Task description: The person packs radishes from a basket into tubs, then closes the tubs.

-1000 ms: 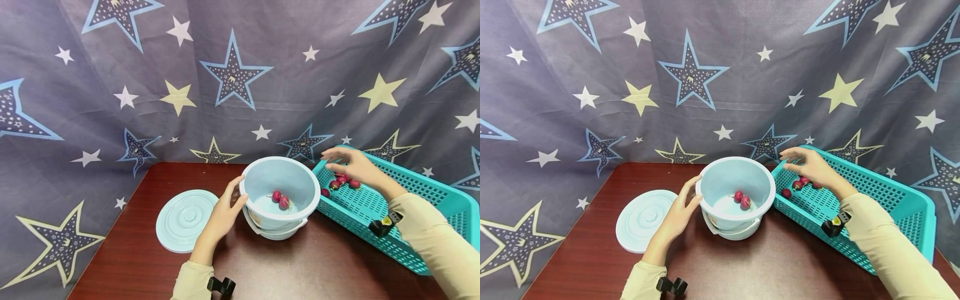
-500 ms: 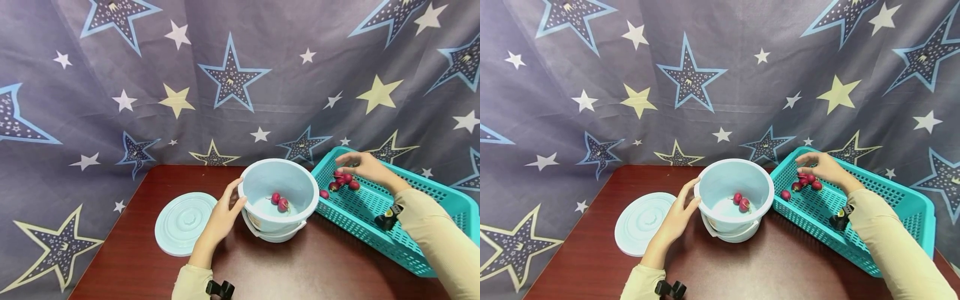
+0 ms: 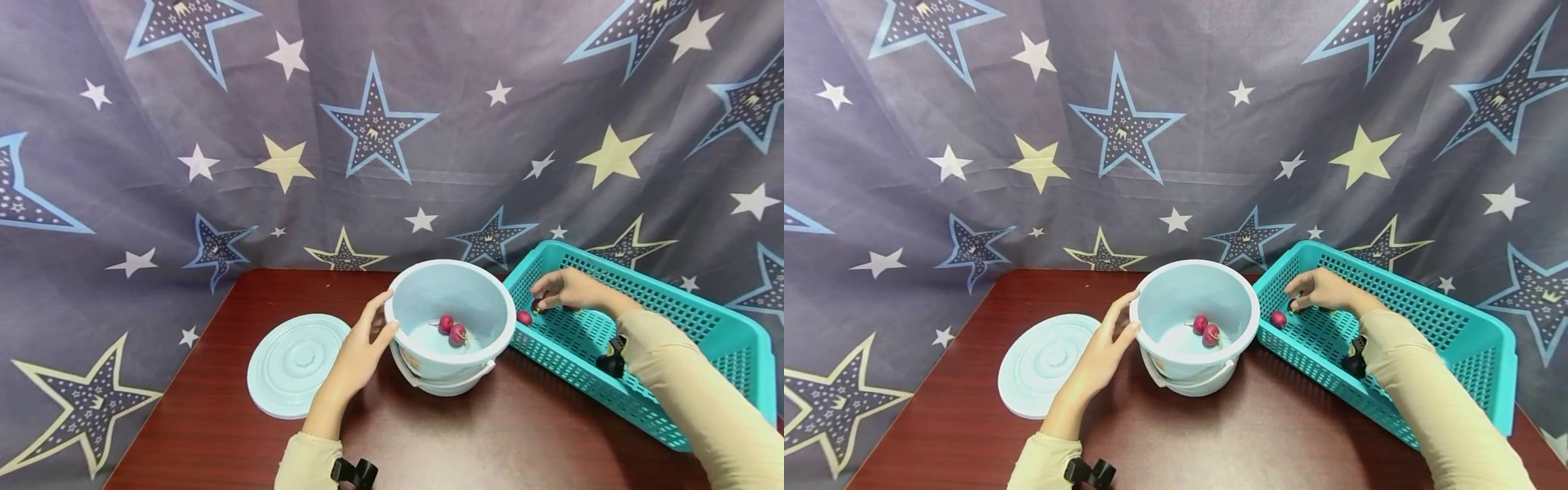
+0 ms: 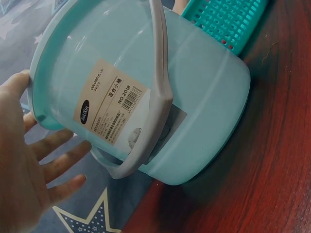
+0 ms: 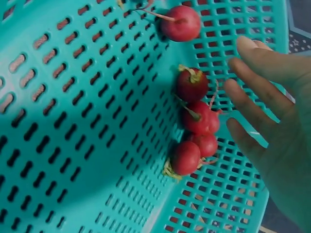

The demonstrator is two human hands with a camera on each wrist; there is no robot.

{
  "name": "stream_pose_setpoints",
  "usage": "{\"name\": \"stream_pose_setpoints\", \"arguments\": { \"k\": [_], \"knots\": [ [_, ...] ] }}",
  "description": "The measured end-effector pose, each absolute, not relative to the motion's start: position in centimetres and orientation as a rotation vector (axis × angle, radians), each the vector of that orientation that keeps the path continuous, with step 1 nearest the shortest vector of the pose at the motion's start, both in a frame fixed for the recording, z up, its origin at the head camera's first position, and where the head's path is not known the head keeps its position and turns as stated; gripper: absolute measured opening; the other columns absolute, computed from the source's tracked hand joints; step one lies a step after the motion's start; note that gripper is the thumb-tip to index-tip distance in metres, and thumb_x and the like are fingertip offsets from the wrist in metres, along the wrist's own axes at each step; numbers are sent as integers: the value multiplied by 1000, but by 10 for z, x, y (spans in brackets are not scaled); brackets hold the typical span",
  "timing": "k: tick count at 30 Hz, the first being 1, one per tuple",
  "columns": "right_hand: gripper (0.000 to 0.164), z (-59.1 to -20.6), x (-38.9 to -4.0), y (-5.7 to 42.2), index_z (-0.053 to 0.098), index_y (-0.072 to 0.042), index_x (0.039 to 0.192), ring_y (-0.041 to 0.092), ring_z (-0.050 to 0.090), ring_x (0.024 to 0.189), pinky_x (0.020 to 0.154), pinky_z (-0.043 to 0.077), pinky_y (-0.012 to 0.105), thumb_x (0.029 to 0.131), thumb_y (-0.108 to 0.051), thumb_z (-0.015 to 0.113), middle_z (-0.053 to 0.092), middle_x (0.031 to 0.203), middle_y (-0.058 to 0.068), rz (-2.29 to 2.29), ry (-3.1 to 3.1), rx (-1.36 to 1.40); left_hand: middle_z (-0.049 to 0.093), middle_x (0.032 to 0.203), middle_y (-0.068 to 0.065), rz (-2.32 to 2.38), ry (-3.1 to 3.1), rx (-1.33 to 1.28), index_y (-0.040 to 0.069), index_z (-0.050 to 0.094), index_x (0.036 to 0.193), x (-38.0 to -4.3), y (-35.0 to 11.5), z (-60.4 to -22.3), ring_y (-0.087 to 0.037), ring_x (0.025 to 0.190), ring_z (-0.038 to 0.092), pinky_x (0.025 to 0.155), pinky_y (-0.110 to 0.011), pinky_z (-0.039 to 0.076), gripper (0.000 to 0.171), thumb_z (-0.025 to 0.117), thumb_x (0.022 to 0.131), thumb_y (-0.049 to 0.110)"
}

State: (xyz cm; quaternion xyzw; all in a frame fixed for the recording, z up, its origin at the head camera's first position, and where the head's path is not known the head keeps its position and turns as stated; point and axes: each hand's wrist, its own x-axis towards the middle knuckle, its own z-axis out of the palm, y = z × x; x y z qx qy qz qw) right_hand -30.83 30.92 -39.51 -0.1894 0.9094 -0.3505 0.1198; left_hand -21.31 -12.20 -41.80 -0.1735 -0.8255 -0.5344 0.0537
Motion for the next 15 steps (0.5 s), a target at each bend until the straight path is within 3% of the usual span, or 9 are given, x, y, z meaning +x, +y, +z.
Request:
{"name": "stream_pose_setpoints", "arguments": {
  "k": [15],
  "knots": [
    [30,-414,-317,307,65,13,112,41,63,100,79,57,35,84,6,73,67,107,26,-1050,2481,-659,59,134,-5,-1623,-2505,-530,41,38,148,-212,-122,-417,-18,117,58,100,-47,45,51,55,100,44]
  ]
}}
